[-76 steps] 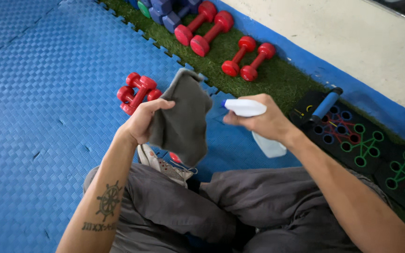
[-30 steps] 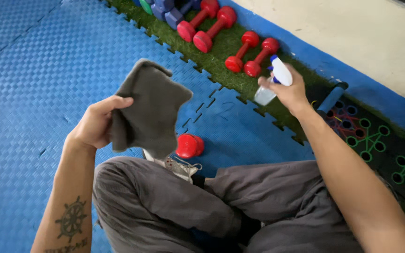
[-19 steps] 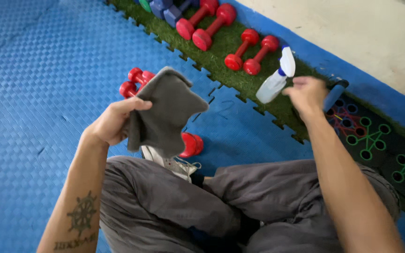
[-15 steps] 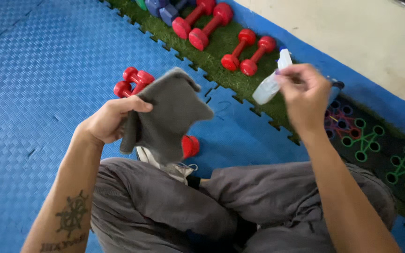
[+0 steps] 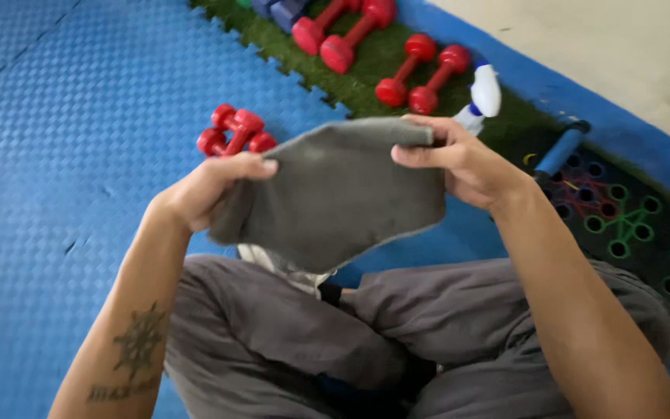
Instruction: The person cleans red dumbbells using a cloth and a spray bottle. They spray the cloth, wipe down several dumbbells individually, and then stack them neatly on a blue mat.
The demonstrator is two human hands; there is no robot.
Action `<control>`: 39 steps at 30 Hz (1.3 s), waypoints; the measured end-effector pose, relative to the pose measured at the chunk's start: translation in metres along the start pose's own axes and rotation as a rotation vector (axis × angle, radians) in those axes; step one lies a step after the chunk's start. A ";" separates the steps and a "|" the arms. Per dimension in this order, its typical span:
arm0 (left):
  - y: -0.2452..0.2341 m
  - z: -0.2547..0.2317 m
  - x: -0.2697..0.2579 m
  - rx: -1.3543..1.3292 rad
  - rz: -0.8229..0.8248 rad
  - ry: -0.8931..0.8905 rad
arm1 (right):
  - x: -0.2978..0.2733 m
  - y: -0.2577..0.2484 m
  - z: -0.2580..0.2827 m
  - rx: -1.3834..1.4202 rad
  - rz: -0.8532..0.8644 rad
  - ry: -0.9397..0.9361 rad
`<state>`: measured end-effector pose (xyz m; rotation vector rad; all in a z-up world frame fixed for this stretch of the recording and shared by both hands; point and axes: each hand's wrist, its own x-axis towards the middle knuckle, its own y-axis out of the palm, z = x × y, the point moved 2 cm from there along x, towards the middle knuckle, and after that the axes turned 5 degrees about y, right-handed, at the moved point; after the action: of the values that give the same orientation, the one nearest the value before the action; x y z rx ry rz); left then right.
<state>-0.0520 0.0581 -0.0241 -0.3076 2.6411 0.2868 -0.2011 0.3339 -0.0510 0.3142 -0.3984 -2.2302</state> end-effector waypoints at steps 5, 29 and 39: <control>0.016 -0.001 -0.015 0.165 0.098 0.011 | -0.019 0.008 0.018 -0.011 0.150 -0.011; 0.016 0.016 -0.051 0.548 -0.407 0.649 | -0.056 0.069 0.011 -0.833 -0.291 -0.387; 0.057 0.001 -0.041 0.133 -0.103 0.586 | -0.042 0.031 -0.009 0.148 0.135 -0.076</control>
<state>-0.0307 0.1197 0.0029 -0.5509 3.1813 -0.0246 -0.1495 0.3463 -0.0435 0.2722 -0.6103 -2.0891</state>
